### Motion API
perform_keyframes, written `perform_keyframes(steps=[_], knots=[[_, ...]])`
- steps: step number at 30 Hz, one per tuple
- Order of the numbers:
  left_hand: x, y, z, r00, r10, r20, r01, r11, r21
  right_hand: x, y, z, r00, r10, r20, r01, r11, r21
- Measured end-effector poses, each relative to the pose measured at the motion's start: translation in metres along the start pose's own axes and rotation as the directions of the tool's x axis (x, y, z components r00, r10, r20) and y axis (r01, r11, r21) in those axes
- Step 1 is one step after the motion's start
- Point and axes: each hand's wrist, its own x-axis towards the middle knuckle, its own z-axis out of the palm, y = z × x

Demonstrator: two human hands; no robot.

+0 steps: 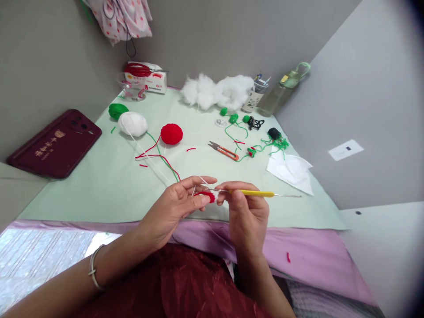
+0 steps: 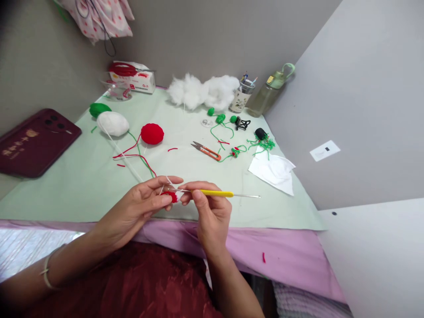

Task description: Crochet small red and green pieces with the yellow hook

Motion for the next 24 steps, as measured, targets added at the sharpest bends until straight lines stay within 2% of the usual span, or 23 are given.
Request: perform_keyframes(steps=[3, 6, 10, 13, 16, 19, 21, 22, 23, 24], knots=[[0.0, 0.001, 0.001, 0.999, 0.027, -0.017, -0.026, 0.999, 0.032, 0.002, -0.003, 0.0, 1.0, 0.019, 0.0, -0.019, 0.998, 0.068], [-0.001, 0.002, 0.002, 0.999, 0.033, -0.026, -0.032, 0.998, 0.045, 0.001, -0.006, -0.002, 1.0, 0.008, 0.028, -0.01, 0.999, 0.046], [-0.002, 0.002, 0.002, 0.996, 0.068, -0.052, -0.063, 0.995, 0.08, -0.005, -0.011, -0.004, 0.995, -0.079, 0.062, 0.085, 0.99, -0.114], [-0.003, 0.002, 0.001, 0.989, 0.129, -0.07, -0.119, 0.985, 0.128, -0.009, -0.013, -0.005, 0.968, -0.219, 0.119, 0.245, 0.924, -0.293], [-0.004, -0.001, 0.001, 0.983, 0.156, -0.1, -0.136, 0.974, 0.181, -0.012, -0.01, -0.006, 0.895, -0.36, 0.265, 0.444, 0.783, -0.435], [-0.004, -0.003, 0.002, 0.982, 0.153, -0.114, -0.137, 0.982, 0.133, -0.016, -0.002, -0.006, 0.793, -0.454, 0.405, 0.605, 0.512, -0.609], [-0.003, -0.003, 0.002, 0.994, 0.075, -0.081, -0.073, 0.997, 0.025, -0.018, 0.002, -0.006, 0.75, -0.499, 0.435, 0.638, 0.368, -0.677], [-0.003, -0.002, 0.002, 0.998, 0.012, -0.055, -0.013, 0.999, -0.031, -0.019, 0.003, -0.006, 0.756, -0.503, 0.419, 0.627, 0.369, -0.687], [-0.003, 0.0, 0.001, 0.998, -0.053, -0.035, 0.05, 0.995, -0.081, -0.018, 0.002, -0.006, 0.785, -0.492, 0.375, 0.594, 0.43, -0.679], [-0.002, 0.002, 0.0, 0.994, -0.105, -0.024, 0.102, 0.988, -0.118, -0.017, 0.001, -0.006, 0.832, -0.462, 0.308, 0.538, 0.534, -0.652]])
